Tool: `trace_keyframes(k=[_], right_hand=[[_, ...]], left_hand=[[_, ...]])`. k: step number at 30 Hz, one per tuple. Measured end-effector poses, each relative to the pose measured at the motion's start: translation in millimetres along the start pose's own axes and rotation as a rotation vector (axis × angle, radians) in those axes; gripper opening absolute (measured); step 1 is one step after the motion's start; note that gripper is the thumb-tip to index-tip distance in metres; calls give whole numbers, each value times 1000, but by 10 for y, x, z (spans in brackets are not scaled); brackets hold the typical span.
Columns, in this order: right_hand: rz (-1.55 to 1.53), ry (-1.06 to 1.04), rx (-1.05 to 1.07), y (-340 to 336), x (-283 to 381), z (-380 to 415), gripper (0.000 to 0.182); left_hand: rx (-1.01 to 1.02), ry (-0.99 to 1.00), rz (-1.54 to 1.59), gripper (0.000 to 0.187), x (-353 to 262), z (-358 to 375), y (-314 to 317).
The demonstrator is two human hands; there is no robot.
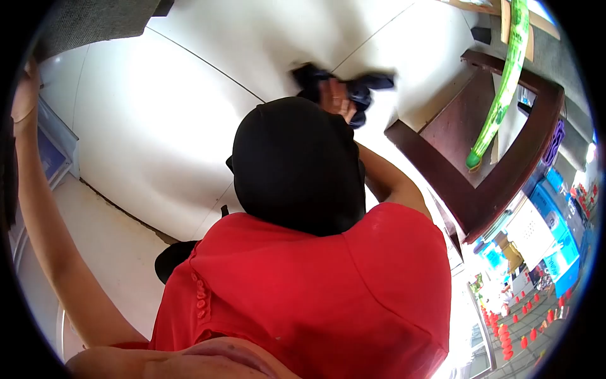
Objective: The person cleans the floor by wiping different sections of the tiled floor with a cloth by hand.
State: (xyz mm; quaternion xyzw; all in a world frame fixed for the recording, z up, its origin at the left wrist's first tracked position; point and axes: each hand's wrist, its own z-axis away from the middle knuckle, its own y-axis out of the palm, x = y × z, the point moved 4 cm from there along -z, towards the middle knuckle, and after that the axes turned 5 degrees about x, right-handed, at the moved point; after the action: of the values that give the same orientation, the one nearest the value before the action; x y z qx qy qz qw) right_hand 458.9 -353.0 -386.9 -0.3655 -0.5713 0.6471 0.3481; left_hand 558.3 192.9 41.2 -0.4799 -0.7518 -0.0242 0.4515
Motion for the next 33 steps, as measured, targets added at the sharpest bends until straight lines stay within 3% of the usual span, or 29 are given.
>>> trace_keyframes(k=[2,4,5,6,11,13,15,17,19,21,24,26,28,29,31,33], right_hand=[[-183,-37,116,-273,89,-139,61],[-101,-371,119,-238,140,-388,65],[-63,-461,0,-269,-13,-574,69],[-191,-410,208,-228,-237,-685,70],[-131,123,83,-185,-1453,-1172,64],[-37,405,108,-8,-1775,-1054,65],[-31,650,136,59,-1775,-815,66],[27,710,77,55,-1452,-605,62],[-6,505,126,21,-977,-352,67],[-131,223,-100,100,-359,5,67],[-242,-153,67,-165,91,-23,65],[-292,-270,150,-282,-37,-194,64],[-310,-159,202,-323,-442,-402,63],[-291,-6,202,-345,-708,-485,62],[-191,280,141,-281,-1245,-544,68],[-130,407,49,-170,-1546,-327,70]], left_hand=[[-7,13,-3,39,-10,-12,-7],[-12,40,-9,39,-24,-28,-18],[-10,49,-15,39,-33,-28,-27],[-6,55,-17,40,-35,-19,-21],[-8,113,-30,41,-93,-67,-86],[148,79,20,41,-76,-46,-65],[1,86,14,41,-83,-70,23],[-152,90,6,42,-83,-91,108],[-237,84,7,42,-90,-73,85],[-70,104,-40,42,-110,-62,20],[5,91,-19,45,-142,-31,-48],[16,92,-21,48,-136,-28,-51],[26,101,-23,50,-143,-53,-70],[30,105,-26,51,-147,-59,-77],[36,114,-30,53,-150,-74,-78],[47,114,-34,56,-138,-83,-82]])
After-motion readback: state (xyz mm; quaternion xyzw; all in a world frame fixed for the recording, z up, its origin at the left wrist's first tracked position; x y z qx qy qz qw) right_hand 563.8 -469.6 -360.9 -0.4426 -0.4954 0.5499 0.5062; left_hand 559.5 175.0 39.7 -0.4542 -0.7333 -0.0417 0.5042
